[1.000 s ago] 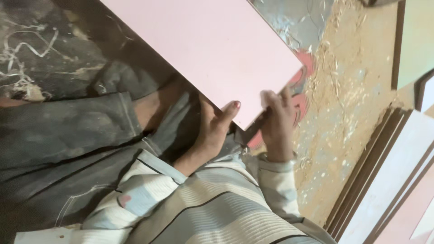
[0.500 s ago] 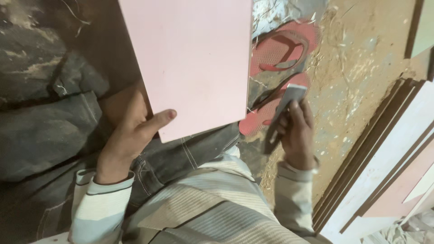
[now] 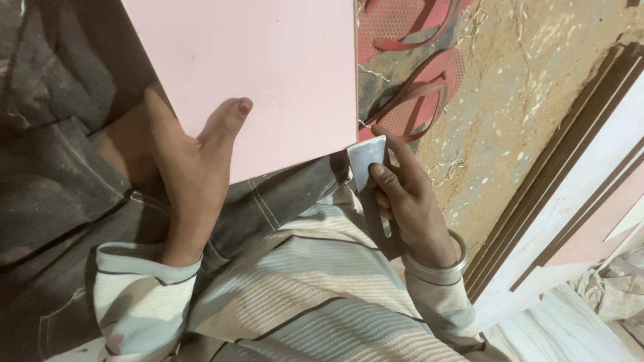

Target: The person sits on the workshop floor and scrapes the edges of laminated boards with a small flat metal scraper blade, producing thin plastic shavings. They work on a green board, then a pink board, then a white board, repositioning each board on their lap to scrape different edges and setting finished boards aside.

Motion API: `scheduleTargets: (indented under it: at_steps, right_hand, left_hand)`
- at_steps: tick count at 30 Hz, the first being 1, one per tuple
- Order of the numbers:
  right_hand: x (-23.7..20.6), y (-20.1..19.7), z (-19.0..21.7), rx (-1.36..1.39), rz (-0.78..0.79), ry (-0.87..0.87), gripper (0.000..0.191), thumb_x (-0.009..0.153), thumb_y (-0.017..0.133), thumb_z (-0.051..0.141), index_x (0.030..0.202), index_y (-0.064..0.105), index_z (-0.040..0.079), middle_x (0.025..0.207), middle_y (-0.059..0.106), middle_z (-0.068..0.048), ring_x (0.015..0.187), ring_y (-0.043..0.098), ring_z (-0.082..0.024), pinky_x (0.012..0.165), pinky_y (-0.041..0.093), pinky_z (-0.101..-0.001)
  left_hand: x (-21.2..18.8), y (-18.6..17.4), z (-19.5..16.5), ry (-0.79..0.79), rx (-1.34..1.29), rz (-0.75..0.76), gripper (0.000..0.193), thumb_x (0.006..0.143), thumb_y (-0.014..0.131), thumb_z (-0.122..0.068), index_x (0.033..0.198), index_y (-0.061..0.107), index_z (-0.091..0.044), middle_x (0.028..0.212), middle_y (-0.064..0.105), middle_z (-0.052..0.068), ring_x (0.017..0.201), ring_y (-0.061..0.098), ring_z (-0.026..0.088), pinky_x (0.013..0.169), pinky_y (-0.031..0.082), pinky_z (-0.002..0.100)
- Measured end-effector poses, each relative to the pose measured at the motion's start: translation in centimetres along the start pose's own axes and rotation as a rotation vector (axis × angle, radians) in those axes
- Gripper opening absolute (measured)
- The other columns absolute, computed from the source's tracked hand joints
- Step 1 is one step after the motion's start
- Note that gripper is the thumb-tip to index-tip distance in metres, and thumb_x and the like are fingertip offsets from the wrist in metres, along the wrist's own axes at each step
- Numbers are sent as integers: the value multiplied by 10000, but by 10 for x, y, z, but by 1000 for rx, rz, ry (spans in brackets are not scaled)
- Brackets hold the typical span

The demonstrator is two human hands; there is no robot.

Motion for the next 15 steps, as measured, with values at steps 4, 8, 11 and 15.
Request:
scheduleTargets:
  at_steps: [4,8,11,15]
  right_hand:
    - [2,-4,-4,19,3,-18,570,1060,504,93,1612,360,84,750,473,39,582,362,-37,494,316,-209]
    - [7,-7,-8,3,24,-12,593,1059,515,120,1626,340,111,704,456,43,559,359,-35,473,312,-210]
    - [9,-10,-5,-63,31,-4,616,1045,548,125,1628,351,101,754,452,57,621,379,-32,526,331,-205]
    - [10,-12,0,-164,67,-11,629,1031,588,149,1621,375,95,743,427,64,620,352,-33,525,310,-204]
  left_hand:
    - [2,4,-9,5,75,-19,556,1116,783,-155,1359,360,110,1314,568,186,1218,690,232,1020,609,374]
    - [2,4,-15,11,67,-49,604,1047,781,-198,1368,365,101,1323,544,178,1217,670,225,1006,617,372]
    - [3,1,-13,-27,150,-65,632,980,805,-242,1296,363,81,1232,567,162,1146,694,202,933,612,339]
    - [3,3,-21,94,359,-5,693,1052,920,-226,1261,331,73,1132,614,177,1101,681,209,946,596,316]
Point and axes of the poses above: each hand's wrist, its own x-axis towards the middle knuckle, its own y-axis out of the palm, z = x × y, the point moved 8 cm from there along x, towards the middle knuckle
